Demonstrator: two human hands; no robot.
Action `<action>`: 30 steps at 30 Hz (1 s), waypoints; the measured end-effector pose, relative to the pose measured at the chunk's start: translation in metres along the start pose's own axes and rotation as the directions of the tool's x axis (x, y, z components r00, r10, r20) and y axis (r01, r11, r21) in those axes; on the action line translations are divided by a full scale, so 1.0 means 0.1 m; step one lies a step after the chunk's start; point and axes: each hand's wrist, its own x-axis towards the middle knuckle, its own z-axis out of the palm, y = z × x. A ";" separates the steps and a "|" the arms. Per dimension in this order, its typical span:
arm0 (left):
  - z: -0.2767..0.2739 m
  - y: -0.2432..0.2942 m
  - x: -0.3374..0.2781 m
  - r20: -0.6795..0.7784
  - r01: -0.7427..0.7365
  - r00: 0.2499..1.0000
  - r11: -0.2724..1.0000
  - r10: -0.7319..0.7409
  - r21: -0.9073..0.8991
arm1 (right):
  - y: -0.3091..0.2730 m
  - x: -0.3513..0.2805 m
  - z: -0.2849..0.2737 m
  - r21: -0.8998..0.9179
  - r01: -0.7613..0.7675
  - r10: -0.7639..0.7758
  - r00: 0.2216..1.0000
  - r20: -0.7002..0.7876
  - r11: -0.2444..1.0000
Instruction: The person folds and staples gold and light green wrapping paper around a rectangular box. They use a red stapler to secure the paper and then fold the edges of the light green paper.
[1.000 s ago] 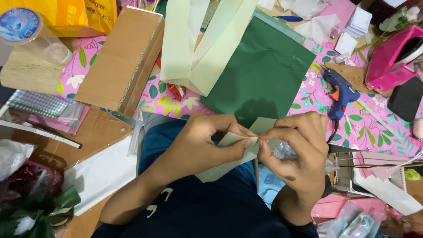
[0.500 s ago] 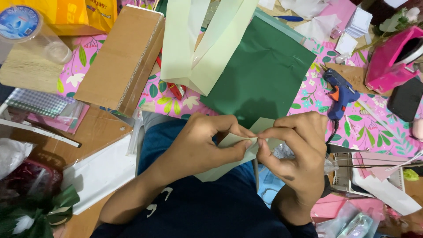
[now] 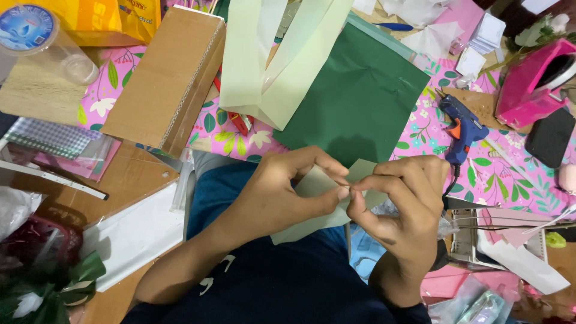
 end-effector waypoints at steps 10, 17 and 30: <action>0.04 -0.08 -0.03 -0.082 -0.070 0.995 0.990 0.060 -0.123 | -0.04 -0.03 0.07 -0.063 0.024 -0.027 0.998 -0.061 0.998; 0.05 -0.13 -0.04 -0.107 -0.086 0.992 0.984 0.069 -0.157 | 0.04 -0.15 0.17 -0.184 0.079 -0.105 0.984 -0.141 0.980; 0.05 -0.17 -0.01 -0.079 -0.016 0.997 0.944 -0.011 -0.329 | 0.13 -0.23 0.28 -0.291 0.167 -0.247 0.932 -0.264 0.942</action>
